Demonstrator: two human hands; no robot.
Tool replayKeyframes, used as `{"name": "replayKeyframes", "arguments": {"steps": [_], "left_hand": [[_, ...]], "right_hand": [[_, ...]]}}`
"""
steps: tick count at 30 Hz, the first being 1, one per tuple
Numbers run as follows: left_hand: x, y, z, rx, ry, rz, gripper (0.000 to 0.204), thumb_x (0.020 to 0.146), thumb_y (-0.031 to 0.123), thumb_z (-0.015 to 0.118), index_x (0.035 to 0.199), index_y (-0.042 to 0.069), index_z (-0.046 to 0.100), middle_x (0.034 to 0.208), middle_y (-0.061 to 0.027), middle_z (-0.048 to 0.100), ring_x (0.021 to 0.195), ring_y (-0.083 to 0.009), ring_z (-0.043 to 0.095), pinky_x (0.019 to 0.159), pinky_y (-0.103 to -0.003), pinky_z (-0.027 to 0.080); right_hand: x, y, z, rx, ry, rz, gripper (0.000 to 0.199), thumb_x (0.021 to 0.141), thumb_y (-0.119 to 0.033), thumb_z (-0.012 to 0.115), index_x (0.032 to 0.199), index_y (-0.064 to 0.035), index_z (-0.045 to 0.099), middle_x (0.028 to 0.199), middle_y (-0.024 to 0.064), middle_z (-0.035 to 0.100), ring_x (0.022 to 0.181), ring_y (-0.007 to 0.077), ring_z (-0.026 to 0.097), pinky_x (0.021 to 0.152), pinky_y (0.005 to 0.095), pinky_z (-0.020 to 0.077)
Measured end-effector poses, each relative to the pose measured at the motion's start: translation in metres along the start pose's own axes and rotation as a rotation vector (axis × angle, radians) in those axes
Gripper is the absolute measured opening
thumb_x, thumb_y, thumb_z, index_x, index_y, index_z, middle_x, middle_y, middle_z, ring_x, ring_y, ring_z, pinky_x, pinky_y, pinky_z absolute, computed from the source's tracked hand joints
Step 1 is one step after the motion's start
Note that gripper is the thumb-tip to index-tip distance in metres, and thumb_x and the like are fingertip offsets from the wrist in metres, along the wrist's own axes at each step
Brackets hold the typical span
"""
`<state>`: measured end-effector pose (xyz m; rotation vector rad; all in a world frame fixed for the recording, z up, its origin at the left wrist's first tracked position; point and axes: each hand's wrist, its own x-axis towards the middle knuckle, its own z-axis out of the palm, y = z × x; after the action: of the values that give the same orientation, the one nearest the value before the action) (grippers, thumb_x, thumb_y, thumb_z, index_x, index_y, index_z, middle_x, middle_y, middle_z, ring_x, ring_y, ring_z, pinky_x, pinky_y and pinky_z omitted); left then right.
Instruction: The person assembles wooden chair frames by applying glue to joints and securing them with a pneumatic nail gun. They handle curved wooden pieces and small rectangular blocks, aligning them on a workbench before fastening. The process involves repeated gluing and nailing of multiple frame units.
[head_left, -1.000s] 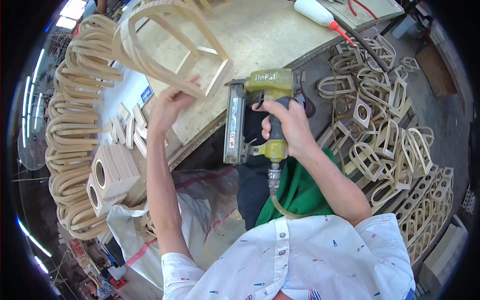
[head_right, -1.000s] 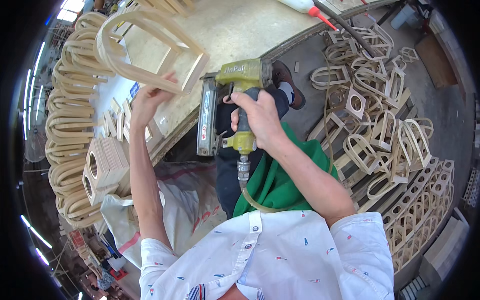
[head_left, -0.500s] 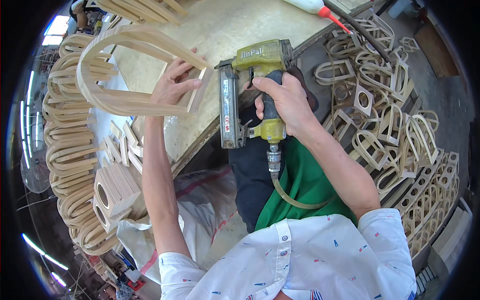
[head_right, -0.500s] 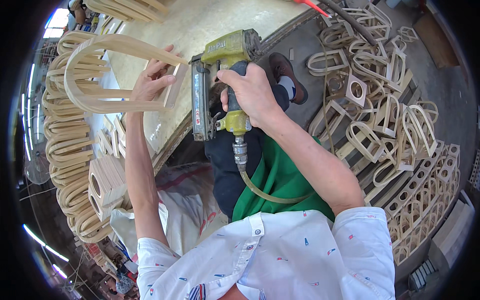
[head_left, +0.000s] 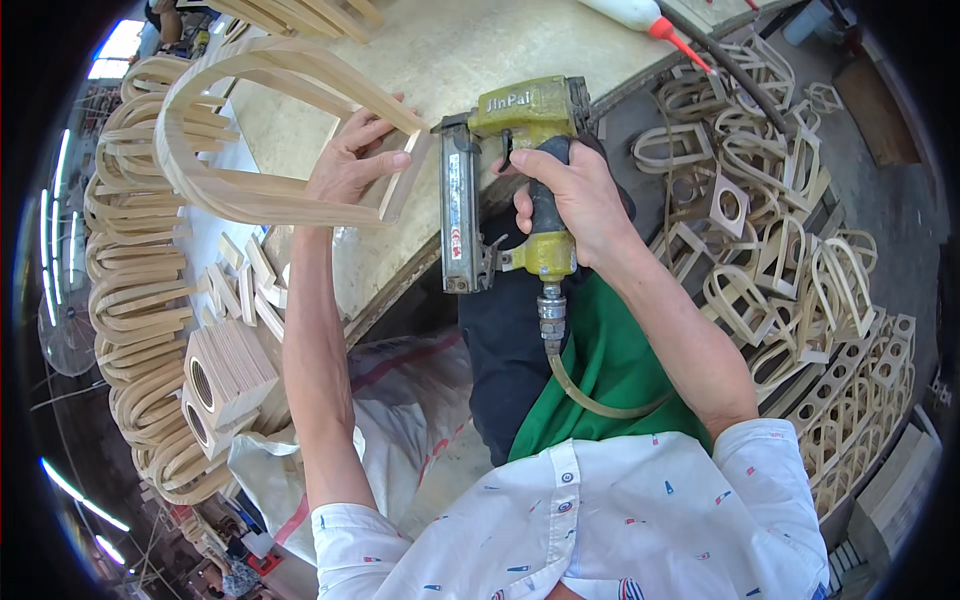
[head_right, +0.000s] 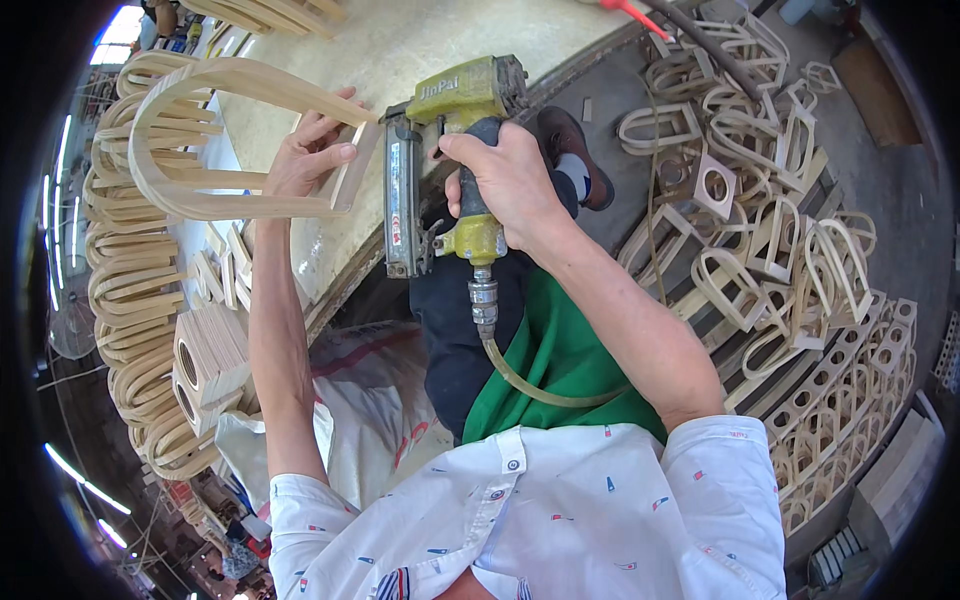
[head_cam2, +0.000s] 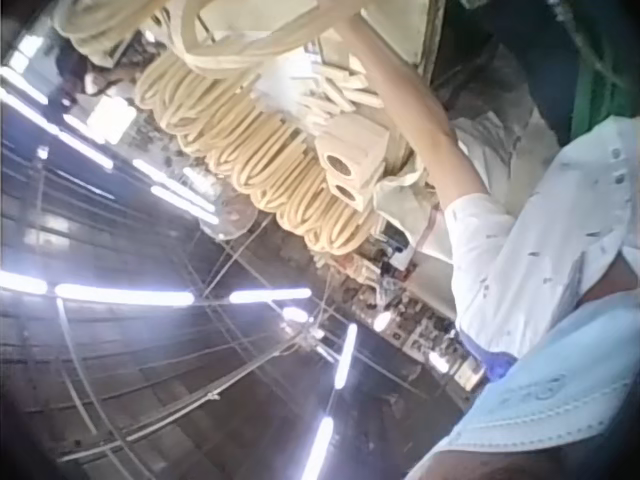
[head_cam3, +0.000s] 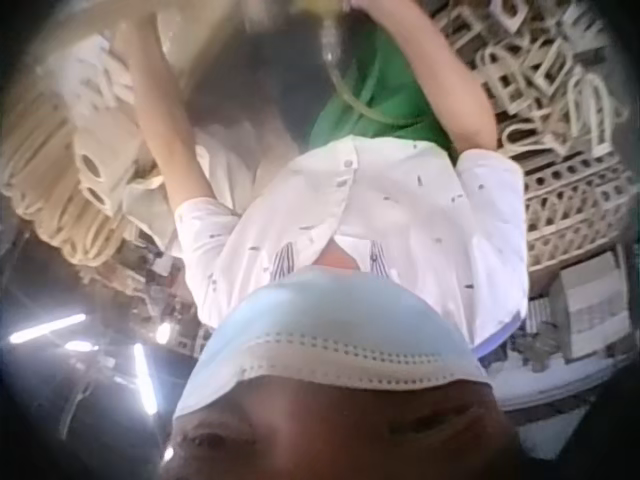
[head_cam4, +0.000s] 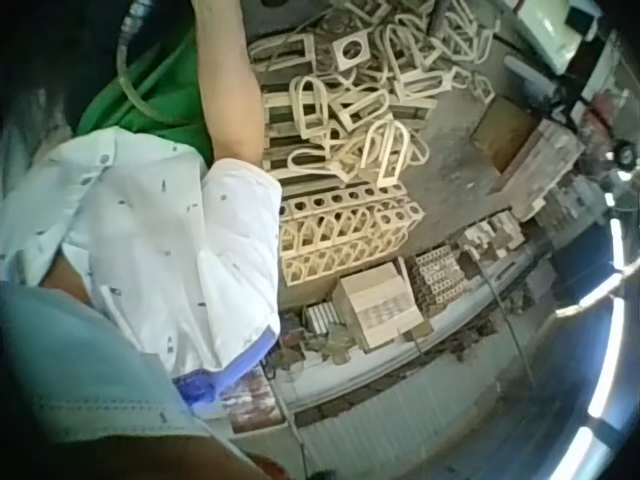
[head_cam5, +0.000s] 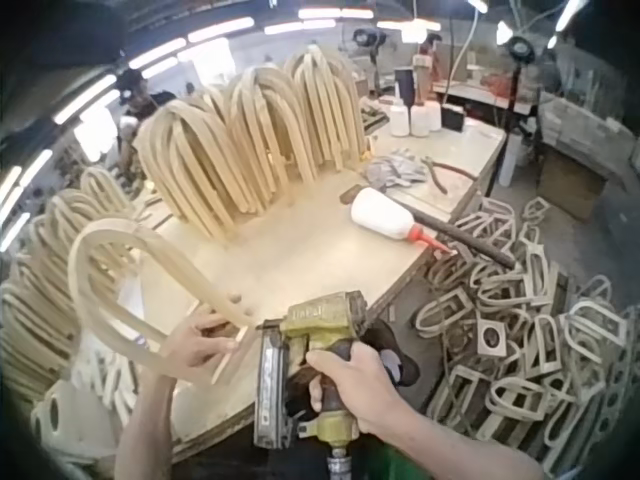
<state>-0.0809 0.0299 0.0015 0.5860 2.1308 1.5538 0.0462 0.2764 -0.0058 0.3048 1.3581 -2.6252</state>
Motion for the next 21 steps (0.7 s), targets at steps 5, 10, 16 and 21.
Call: {"name": "replayKeyframes", "arguments": {"steps": [5, 10, 16, 21], "left_hand": [[-0.002, -0.005, -0.008, 0.086, 0.006, -0.006, 0.053, 0.075, 0.006, 0.074, 0.125, 0.001, 0.06, 0.146, -0.006, 0.039, 0.131, -0.0222, 0.041, 0.11, -0.035, 0.032], [0.003, 0.002, -0.001, 0.174, -0.008, 0.025, 0.05, 0.077, 0.012, 0.073, 0.125, 0.007, 0.062, 0.143, -0.0049, 0.041, 0.131, -0.0214, 0.041, 0.11, -0.033, 0.032], [-0.001, -0.006, -0.001, 0.067, -0.003, 0.076, 0.051, 0.076, 0.016, 0.076, 0.124, 0.008, 0.063, 0.139, -0.0039, 0.044, 0.127, -0.0208, 0.043, 0.108, -0.032, 0.033], [0.0, -0.001, 0.0, 0.013, -0.022, 0.077, 0.05, 0.077, 0.014, 0.076, 0.124, 0.006, 0.063, 0.137, -0.0049, 0.045, 0.127, -0.0197, 0.043, 0.108, -0.031, 0.033]], "right_hand": [[-0.006, -0.039, 0.006, -0.121, -0.048, -0.058, 0.023, 0.093, -0.015, 0.056, 0.104, 0.0053, 0.058, 0.079, 0.0083, 0.061, 0.052, 0.0101, 0.053, 0.046, 0.0251, 0.0471], [-0.02, -0.104, 0.011, -0.263, -0.171, -0.154, 0.028, 0.091, -0.017, 0.062, 0.106, 0.0072, 0.06, 0.08, 0.0111, 0.065, 0.048, 0.0104, 0.052, 0.045, 0.0257, 0.0457], [-0.019, -0.104, 0.02, -1.147, -0.306, -0.334, 0.032, 0.077, -0.004, 0.069, 0.108, 0.0004, 0.062, 0.076, 0.0091, 0.065, 0.062, 0.0181, 0.062, 0.057, 0.0314, 0.05], [-0.006, -0.055, -0.001, -1.816, -0.537, -0.984, 0.053, 0.068, -0.003, 0.064, 0.12, 0.0013, 0.053, 0.105, 0.0127, 0.062, 0.081, 0.0292, 0.066, 0.068, 0.0377, 0.0537]]}}
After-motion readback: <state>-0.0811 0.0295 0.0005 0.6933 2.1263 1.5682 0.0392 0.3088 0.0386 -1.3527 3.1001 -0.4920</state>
